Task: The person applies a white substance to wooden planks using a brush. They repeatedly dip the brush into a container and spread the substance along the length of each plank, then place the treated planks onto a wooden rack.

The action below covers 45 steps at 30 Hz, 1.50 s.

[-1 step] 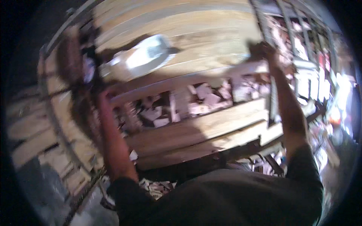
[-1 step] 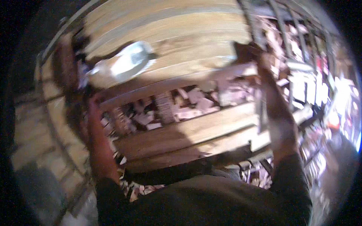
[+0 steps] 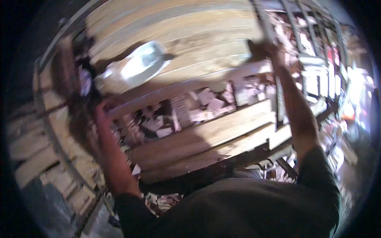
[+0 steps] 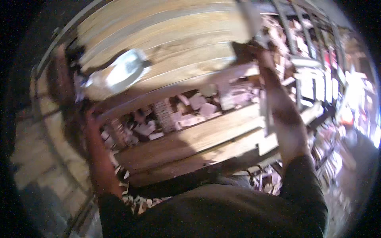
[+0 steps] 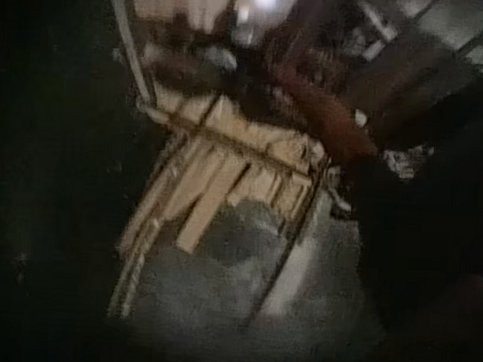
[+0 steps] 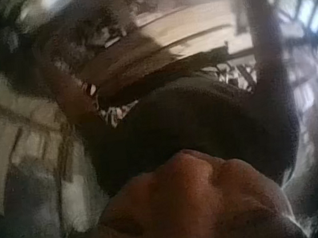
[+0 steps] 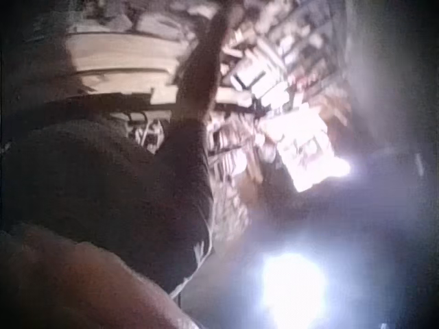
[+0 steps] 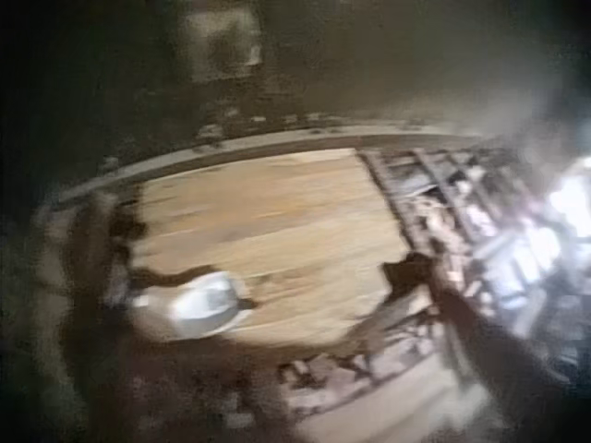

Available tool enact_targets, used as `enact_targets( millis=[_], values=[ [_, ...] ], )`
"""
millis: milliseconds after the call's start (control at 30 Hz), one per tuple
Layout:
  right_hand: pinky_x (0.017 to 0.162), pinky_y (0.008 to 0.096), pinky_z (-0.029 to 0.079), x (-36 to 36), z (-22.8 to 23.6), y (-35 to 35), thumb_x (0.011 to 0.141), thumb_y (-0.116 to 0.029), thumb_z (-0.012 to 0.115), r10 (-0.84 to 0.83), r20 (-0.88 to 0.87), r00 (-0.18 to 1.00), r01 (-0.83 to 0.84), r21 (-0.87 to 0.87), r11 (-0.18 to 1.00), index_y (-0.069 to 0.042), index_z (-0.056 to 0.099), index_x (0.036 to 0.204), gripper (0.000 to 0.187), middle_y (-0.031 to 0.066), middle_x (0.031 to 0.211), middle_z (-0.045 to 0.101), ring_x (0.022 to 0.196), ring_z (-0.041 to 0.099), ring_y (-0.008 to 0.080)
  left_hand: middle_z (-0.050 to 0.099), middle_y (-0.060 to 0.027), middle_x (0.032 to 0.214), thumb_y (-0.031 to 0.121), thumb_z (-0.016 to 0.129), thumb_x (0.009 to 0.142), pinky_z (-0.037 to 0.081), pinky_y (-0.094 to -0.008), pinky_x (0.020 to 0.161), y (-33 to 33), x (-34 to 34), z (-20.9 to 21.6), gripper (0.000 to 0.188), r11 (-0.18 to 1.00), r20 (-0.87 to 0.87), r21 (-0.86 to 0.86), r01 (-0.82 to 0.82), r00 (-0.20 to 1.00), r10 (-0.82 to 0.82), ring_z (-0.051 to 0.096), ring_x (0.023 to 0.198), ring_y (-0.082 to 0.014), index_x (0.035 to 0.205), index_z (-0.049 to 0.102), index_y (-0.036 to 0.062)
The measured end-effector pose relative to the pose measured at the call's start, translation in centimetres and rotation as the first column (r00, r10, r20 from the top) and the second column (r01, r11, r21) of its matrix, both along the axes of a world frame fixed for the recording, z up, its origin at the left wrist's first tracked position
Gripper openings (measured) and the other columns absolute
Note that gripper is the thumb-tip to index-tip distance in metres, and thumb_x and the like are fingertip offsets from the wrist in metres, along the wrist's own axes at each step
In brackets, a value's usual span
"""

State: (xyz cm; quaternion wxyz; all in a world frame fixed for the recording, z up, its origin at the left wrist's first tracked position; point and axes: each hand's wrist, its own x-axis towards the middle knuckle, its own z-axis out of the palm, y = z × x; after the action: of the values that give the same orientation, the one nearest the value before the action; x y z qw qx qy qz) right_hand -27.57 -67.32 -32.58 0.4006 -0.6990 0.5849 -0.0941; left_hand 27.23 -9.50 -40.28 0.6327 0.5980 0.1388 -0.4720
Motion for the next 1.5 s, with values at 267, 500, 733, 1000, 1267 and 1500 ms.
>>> enact_targets(
  millis=[267,500,733,1000,1267,1500],
  values=[
    [0.101,0.0346,0.041,-0.5,1.9,1.7,0.084,-0.010,0.064,-0.329,0.595,0.734,0.065,0.421,0.905,0.006,0.047,0.136,0.057,0.0157,0.129,0.057,0.110,0.058,0.0241,0.055,-0.0106,0.126,0.018,0.063,0.086,0.047,-0.0378,0.087,-2.0,2.6,-0.1,0.051,0.930,0.573,0.323,0.176,0.746,-0.340,0.054,0.110,-0.0249,0.135,0.052,0.0067],
    [0.101,0.0352,0.042,-1.2,2.0,1.3,0.088,-0.017,0.064,-0.078,0.536,0.841,-0.113,0.313,0.943,0.012,0.038,0.139,0.064,0.0184,0.128,0.058,0.114,0.058,0.0253,0.058,-0.0114,0.122,0.026,0.058,0.090,0.042,-0.0437,0.096,-2.7,0.6,0.8,0.044,0.975,0.447,0.216,-0.051,0.893,-0.052,0.054,0.110,-0.0262,0.125,0.056,-0.0001],
    [0.092,0.0311,0.045,-12.9,-1.1,6.1,0.086,-0.030,0.065,0.037,0.241,0.970,-0.079,0.167,0.983,0.007,0.061,0.118,0.049,0.0127,0.107,0.068,0.105,0.061,0.0188,0.056,-0.0194,0.126,0.026,0.056,0.094,0.042,-0.0380,0.100,4.4,-12.6,10.6,0.045,0.779,0.728,0.617,-0.108,0.455,-0.514,0.054,0.112,-0.0284,0.128,0.053,-0.0039],
    [0.092,0.0318,0.046,-19.2,-0.1,16.8,0.090,-0.030,0.064,-0.061,0.256,0.965,-0.066,0.461,0.885,0.002,0.064,0.119,0.043,0.0084,0.110,0.067,0.102,0.060,0.0162,0.054,-0.0224,0.130,0.030,0.054,0.095,0.044,-0.0423,0.099,9.2,-27.2,13.2,0.049,0.453,0.383,0.891,-0.030,0.586,-0.714,0.055,0.116,-0.0334,0.132,0.050,-0.0015],
    [0.078,0.0320,0.050,-20.0,-2.4,17.7,0.088,-0.026,0.062,0.102,0.083,0.991,-0.113,0.139,0.984,-0.001,0.069,0.113,0.036,0.0073,0.094,0.070,0.086,0.063,0.0168,0.046,-0.0187,0.142,0.027,0.068,0.087,0.042,-0.0451,0.102,10.4,-24.4,11.8,0.068,0.725,0.399,0.688,-0.036,0.853,-0.336,0.050,0.123,-0.0338,0.142,0.040,-0.0002],
    [0.088,0.0319,0.047,-17.0,4.2,19.4,0.092,-0.021,0.057,-0.085,0.420,0.903,-0.044,0.289,0.956,0.002,0.067,0.112,0.032,0.0091,0.104,0.070,0.097,0.062,0.0171,0.059,-0.0175,0.123,0.021,0.071,0.081,0.045,-0.0440,0.098,8.7,-24.3,13.7,0.056,0.871,0.537,0.351,-0.344,0.836,0.114,0.055,0.115,-0.0317,0.129,0.054,-0.0014]
  ],
)
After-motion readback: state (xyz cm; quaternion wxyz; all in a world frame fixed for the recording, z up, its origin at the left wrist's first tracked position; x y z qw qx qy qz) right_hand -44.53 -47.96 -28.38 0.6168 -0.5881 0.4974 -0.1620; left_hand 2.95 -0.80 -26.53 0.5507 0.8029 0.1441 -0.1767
